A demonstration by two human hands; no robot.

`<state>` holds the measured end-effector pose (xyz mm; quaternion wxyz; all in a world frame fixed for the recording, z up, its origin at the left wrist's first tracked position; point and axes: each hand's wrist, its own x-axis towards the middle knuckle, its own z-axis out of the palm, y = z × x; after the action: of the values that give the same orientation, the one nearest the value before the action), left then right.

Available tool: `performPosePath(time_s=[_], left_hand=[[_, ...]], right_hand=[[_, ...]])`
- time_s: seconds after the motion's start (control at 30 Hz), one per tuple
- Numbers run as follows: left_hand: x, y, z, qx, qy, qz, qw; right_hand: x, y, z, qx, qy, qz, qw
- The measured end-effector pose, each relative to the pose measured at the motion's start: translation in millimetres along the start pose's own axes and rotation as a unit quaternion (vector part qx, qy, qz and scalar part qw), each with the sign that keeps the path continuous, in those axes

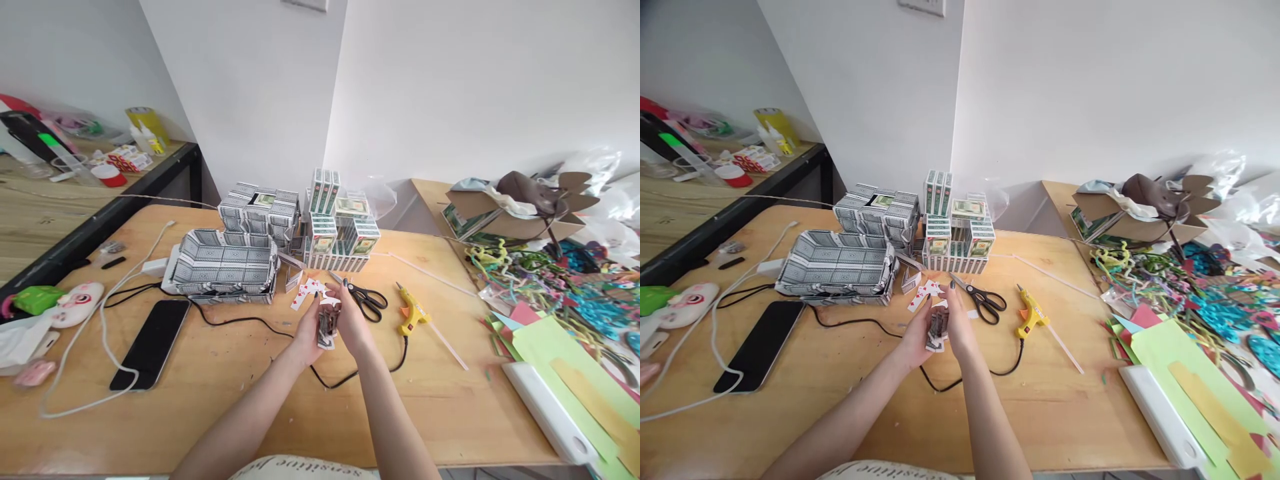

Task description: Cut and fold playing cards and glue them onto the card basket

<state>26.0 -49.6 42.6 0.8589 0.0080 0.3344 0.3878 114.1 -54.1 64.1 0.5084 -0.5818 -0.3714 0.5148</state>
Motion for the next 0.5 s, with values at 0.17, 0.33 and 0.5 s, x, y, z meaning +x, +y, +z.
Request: performPosePath(time_s=[0.17,0.33,0.5], left_hand=[[-3.0,2.7,2.8,-0.035,-0.011,-0.013,0.999],[-1.2,1.6,-1.2,-0.030,-0.023,0.015,0.999],[4.5,8.6,-8.0,-0.001,-0.043,0.022,0.999]], right_hand=[[4.6,11.6,14.6,0.117,0.029,0.065,0.991],[-5.1,7.1,20.3,0.190,0.072,0.025,0.979],[-11.6,-3.6,15.3,0.195,0.048,-0.012,0.980]])
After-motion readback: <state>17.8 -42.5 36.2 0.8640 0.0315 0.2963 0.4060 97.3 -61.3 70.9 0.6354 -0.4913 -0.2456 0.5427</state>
